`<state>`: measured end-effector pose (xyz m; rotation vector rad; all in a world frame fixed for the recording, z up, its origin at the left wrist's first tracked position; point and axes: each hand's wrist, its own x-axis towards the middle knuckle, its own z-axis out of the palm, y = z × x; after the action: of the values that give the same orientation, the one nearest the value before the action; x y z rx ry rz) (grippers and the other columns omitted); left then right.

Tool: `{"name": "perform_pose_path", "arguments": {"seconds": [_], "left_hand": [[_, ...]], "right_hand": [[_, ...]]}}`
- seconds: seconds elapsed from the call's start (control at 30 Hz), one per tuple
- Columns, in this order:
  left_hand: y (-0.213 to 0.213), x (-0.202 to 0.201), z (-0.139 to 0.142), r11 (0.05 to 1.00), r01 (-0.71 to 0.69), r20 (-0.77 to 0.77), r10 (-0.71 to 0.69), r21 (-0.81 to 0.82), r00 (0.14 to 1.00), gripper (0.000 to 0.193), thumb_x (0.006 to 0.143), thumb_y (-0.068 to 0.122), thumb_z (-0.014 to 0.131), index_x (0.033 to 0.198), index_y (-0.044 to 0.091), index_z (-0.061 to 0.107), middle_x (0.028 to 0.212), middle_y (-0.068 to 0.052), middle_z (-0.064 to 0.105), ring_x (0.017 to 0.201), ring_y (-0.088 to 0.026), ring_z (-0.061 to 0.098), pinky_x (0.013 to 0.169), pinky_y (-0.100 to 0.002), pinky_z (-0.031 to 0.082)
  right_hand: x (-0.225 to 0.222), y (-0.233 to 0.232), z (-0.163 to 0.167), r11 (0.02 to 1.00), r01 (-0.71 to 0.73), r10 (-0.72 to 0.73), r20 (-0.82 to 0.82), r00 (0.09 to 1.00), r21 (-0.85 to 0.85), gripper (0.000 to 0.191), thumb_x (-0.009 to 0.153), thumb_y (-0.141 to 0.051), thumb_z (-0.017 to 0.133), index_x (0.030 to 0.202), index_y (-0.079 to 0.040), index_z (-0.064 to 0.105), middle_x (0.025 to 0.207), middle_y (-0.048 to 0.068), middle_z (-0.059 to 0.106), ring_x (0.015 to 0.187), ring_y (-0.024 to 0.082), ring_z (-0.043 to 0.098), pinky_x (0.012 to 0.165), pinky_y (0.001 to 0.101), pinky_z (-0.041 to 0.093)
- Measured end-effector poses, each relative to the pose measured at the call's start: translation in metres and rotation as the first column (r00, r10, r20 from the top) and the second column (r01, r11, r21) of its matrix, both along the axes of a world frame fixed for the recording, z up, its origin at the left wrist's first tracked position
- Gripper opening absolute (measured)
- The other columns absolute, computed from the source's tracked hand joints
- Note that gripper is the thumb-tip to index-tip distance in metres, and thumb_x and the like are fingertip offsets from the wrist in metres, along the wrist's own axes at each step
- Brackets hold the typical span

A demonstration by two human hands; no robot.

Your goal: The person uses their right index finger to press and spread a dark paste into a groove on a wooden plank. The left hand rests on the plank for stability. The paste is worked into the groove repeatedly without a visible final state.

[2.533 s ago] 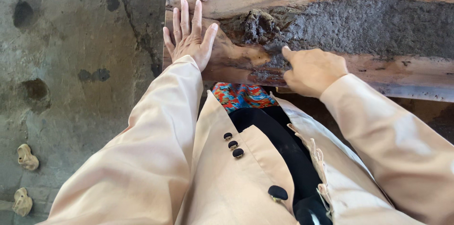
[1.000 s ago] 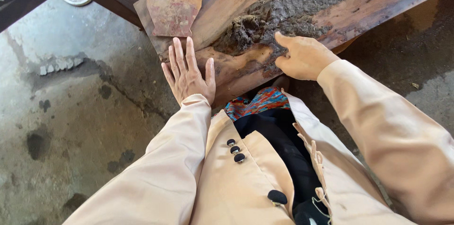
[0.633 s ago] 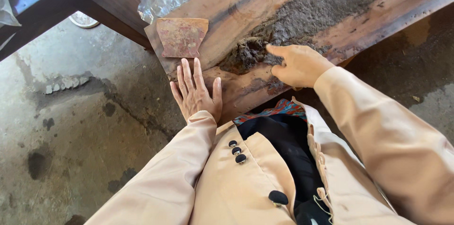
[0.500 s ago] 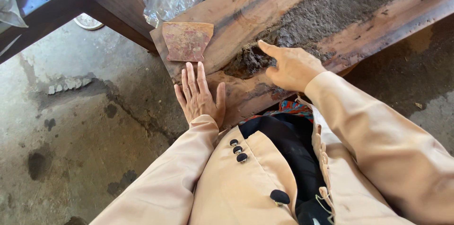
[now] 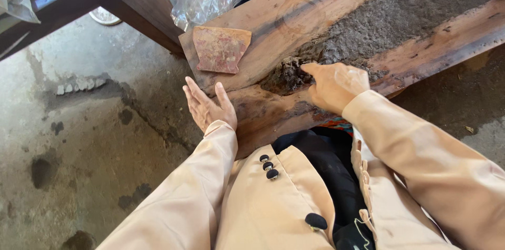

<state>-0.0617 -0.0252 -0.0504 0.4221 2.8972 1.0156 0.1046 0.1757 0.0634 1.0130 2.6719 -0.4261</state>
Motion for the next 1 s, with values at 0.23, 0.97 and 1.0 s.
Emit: {"name": "perform_pose_path", "arguments": {"seconds": [0.23, 0.97, 1.0], "left_hand": [[0.000, 0.001, -0.004, 0.995, 0.035, -0.097, -0.025, 0.095, 0.995, 0.078, 0.106, 0.045, 0.058, 0.164, 0.008, 0.022, 0.160, -0.030, 0.039, 0.149, -0.043, 0.039, 0.121, -0.049, 0.033], [0.002, -0.002, 0.000, 0.996, 0.019, -0.080, -0.012, 0.092, 0.997, 0.074, 0.108, 0.047, 0.055, 0.163, 0.007, 0.026, 0.156, -0.023, 0.048, 0.141, -0.039, 0.050, 0.116, -0.048, 0.039], [0.001, -0.001, 0.000, 0.996, 0.024, -0.099, -0.015, 0.089, 0.995, 0.073, 0.109, 0.047, 0.054, 0.163, 0.006, 0.026, 0.157, -0.023, 0.048, 0.142, -0.039, 0.050, 0.116, -0.048, 0.038]], "right_hand": [[0.032, 0.028, -0.005, 0.829, 0.165, -0.281, -0.143, 0.949, -0.534, 0.054, 0.089, -0.018, 0.061, 0.143, -0.017, 0.061, 0.103, 0.019, 0.072, 0.072, 0.022, 0.066, 0.070, 0.0386, 0.054], [0.017, 0.013, -0.022, 0.984, 0.010, -0.015, -0.031, 0.999, -0.179, 0.077, 0.088, -0.034, 0.062, 0.159, -0.021, 0.037, 0.120, 0.022, 0.069, 0.111, 0.043, 0.063, 0.096, 0.0516, 0.048], [0.014, 0.009, -0.023, 0.987, 0.027, -0.027, 0.002, 1.000, -0.158, 0.078, 0.086, -0.035, 0.064, 0.158, -0.022, 0.037, 0.122, 0.021, 0.067, 0.110, 0.043, 0.062, 0.094, 0.0526, 0.047]]}}
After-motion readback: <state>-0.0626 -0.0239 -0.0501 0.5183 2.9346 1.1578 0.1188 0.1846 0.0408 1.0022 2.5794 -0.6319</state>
